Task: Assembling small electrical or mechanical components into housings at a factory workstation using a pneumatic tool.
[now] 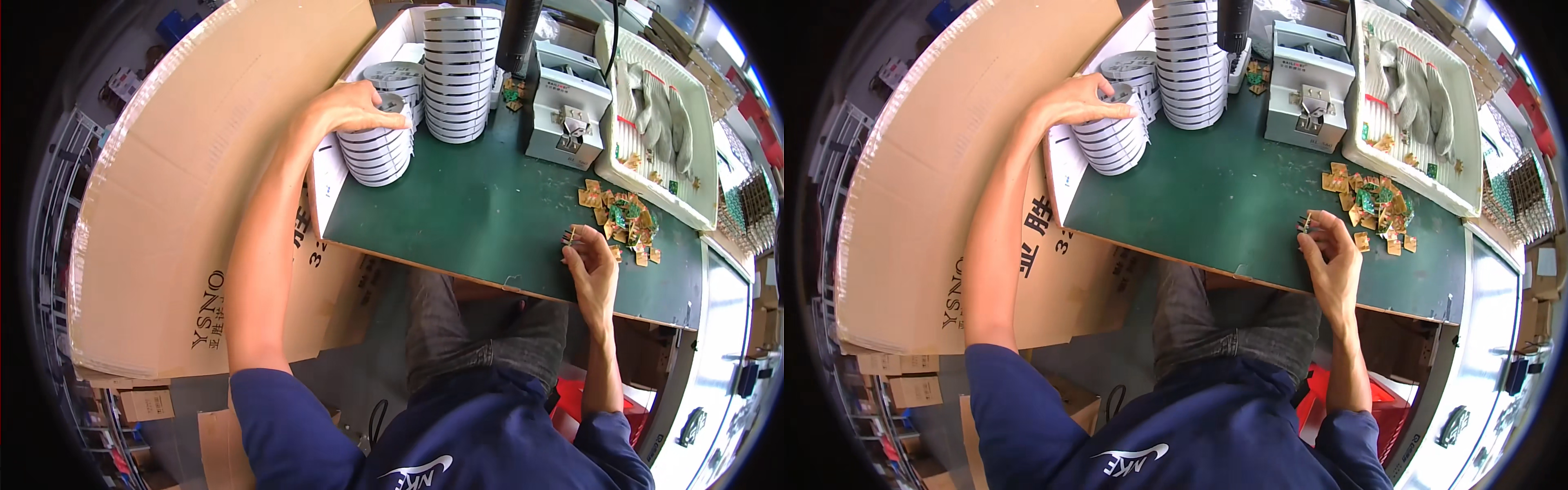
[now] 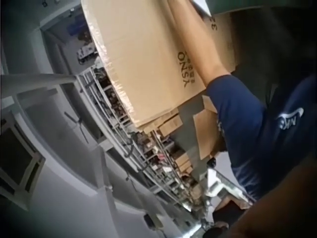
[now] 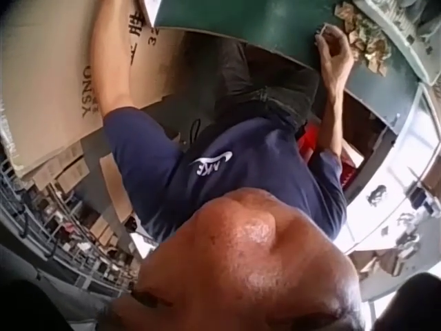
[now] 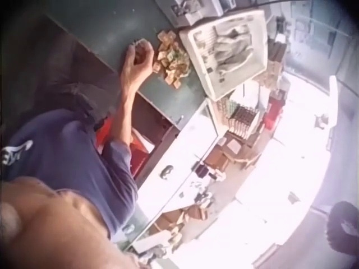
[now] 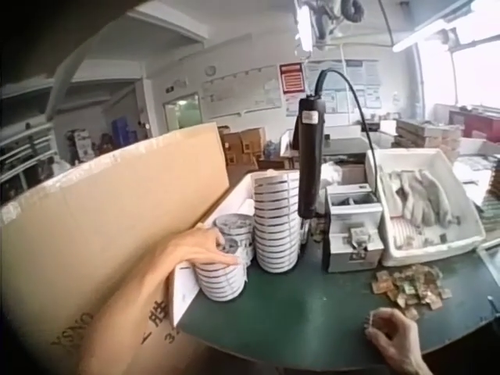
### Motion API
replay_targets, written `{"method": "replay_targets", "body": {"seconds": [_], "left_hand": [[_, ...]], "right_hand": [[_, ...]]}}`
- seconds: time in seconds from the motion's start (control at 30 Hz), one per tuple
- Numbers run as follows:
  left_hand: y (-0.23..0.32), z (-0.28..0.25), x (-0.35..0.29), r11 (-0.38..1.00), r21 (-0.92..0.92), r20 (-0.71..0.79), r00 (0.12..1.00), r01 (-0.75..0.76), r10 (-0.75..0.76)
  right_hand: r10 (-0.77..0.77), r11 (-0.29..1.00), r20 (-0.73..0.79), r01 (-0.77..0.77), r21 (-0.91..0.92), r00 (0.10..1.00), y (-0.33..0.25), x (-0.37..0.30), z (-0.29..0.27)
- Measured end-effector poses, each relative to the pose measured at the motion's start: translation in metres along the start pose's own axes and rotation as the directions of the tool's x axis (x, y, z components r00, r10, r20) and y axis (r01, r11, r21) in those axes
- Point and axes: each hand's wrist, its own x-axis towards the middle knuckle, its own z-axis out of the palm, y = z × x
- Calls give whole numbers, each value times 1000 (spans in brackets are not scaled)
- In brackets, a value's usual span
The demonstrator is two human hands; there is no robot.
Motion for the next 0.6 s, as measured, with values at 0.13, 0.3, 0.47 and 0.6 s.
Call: {"method": "replay_targets", "body": {"seconds": [0.13,0.3,0.47,0.6], "left_hand": [[5,0,-36,967,-256,-188,982,-18,-31],[11,58,-90,115,-920,-363,925,-375,114],[56,133,-107,-743,-668,-258,925,37,279],[72,174,-91,-797,-573,-243,890,190,386]], "right_hand": [[45,998,19,-46,43,999,2,-1,-3],[28,1000,25,-28,-1,999,2,0,-6],[19,998,21,-18,-59,1000,-6,0,0],[19,997,13,-18,-73,1000,-5,2,1]]}}
